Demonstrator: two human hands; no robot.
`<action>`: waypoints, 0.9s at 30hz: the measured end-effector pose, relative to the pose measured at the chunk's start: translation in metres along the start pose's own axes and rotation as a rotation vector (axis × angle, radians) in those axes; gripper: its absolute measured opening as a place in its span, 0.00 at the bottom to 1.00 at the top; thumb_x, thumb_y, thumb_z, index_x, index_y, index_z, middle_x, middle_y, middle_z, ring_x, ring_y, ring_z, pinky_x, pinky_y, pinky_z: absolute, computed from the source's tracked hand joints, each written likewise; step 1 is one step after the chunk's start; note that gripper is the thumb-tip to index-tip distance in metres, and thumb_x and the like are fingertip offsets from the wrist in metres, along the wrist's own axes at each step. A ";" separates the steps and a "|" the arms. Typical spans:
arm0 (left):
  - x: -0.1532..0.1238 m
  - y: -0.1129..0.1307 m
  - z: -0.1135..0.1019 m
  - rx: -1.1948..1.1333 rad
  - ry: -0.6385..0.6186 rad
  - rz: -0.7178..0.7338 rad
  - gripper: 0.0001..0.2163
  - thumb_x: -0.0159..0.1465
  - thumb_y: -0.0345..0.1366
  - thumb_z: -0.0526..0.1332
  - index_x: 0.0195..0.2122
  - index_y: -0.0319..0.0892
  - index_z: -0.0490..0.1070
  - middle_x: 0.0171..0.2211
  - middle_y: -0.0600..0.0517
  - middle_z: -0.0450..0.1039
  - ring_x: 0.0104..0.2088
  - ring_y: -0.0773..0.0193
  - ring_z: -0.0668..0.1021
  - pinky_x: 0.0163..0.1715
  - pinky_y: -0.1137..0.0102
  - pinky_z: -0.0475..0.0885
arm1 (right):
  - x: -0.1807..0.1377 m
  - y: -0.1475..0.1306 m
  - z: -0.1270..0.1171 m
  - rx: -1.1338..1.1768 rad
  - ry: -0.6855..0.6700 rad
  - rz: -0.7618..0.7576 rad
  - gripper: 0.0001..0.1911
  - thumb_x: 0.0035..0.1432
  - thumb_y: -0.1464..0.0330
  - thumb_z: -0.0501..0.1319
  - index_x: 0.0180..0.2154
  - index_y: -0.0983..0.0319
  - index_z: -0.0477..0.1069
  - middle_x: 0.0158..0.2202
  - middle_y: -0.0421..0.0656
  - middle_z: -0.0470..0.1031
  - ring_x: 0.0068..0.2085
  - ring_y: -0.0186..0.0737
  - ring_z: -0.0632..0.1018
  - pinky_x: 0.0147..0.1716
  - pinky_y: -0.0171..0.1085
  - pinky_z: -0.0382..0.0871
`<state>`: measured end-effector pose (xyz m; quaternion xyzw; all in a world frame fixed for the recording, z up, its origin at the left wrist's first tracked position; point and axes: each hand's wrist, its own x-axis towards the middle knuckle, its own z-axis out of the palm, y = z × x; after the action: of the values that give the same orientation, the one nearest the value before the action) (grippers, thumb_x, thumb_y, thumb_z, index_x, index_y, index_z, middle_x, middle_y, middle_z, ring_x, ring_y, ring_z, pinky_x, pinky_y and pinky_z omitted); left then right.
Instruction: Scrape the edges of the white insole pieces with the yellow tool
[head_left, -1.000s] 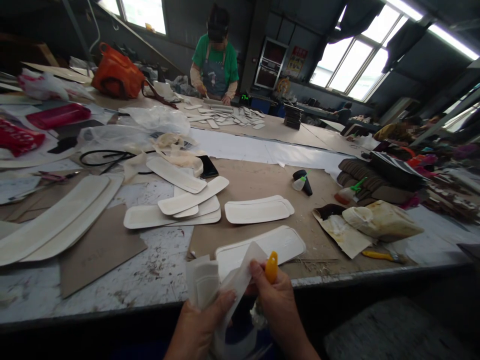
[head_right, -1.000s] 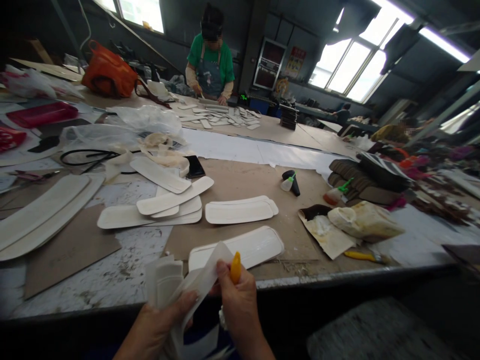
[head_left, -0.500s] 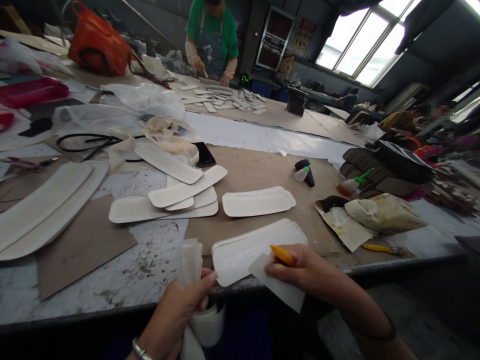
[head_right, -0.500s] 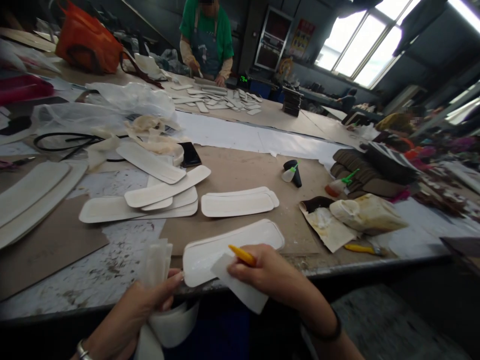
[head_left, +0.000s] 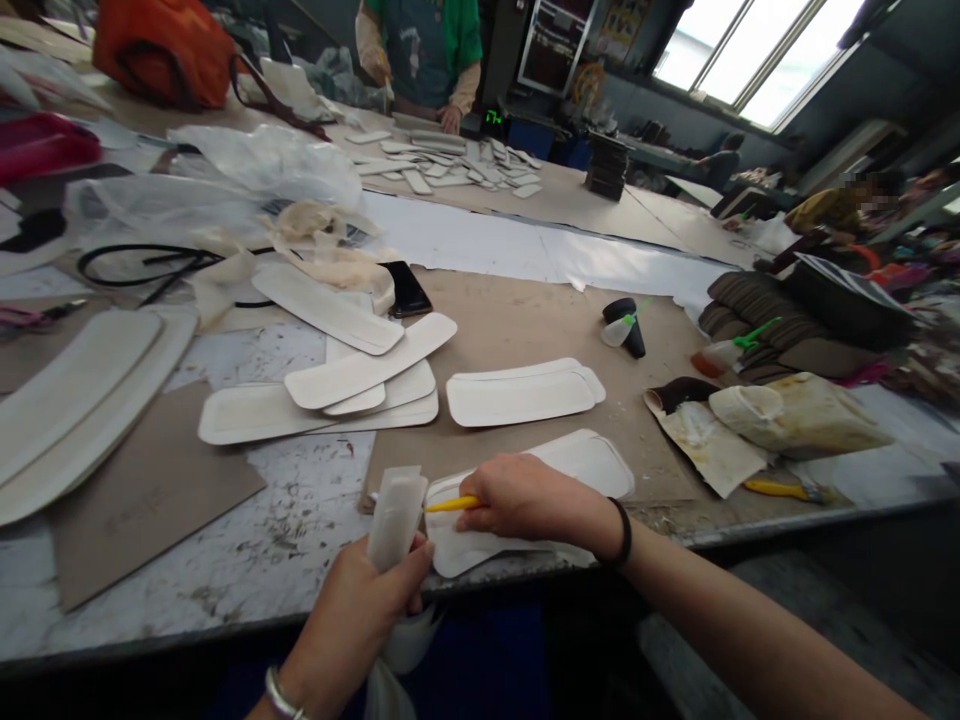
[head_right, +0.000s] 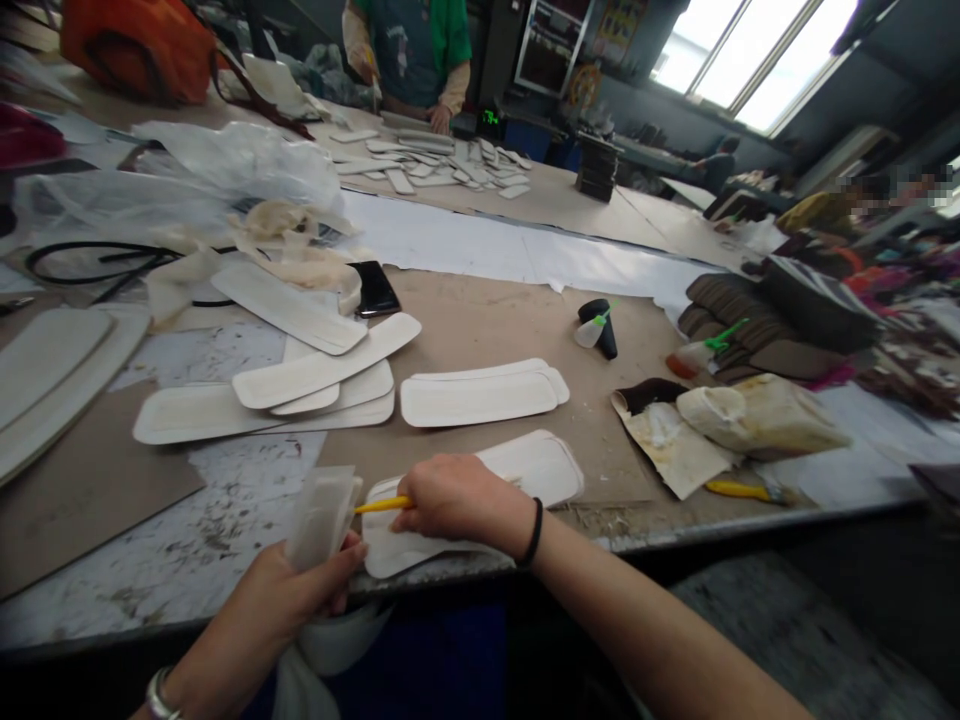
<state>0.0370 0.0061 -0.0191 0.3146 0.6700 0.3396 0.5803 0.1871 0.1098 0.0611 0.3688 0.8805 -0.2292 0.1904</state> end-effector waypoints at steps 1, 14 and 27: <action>0.001 0.002 0.000 0.005 -0.006 -0.008 0.20 0.45 0.53 0.62 0.26 0.38 0.70 0.12 0.53 0.66 0.17 0.65 0.67 0.21 0.71 0.57 | 0.002 -0.001 0.000 -0.021 0.000 0.007 0.11 0.57 0.60 0.62 0.33 0.61 0.76 0.28 0.44 0.77 0.29 0.39 0.74 0.22 0.33 0.49; 0.005 0.010 0.009 0.057 0.045 -0.046 0.22 0.40 0.56 0.63 0.21 0.40 0.66 0.08 0.54 0.60 0.12 0.66 0.62 0.17 0.71 0.53 | 0.004 -0.005 0.006 -0.098 0.017 0.038 0.13 0.58 0.59 0.61 0.36 0.61 0.77 0.32 0.49 0.79 0.35 0.49 0.79 0.27 0.36 0.62; -0.016 0.019 -0.005 0.061 0.055 -0.033 0.22 0.43 0.55 0.65 0.13 0.40 0.63 0.10 0.52 0.62 0.16 0.65 0.63 0.22 0.70 0.56 | -0.094 0.063 0.011 0.006 0.253 0.425 0.08 0.62 0.65 0.57 0.33 0.62 0.70 0.34 0.42 0.74 0.36 0.39 0.74 0.32 0.35 0.57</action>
<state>0.0351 0.0036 0.0062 0.3118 0.7007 0.3180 0.5574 0.2971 0.0898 0.0831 0.5719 0.7994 -0.1387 0.1214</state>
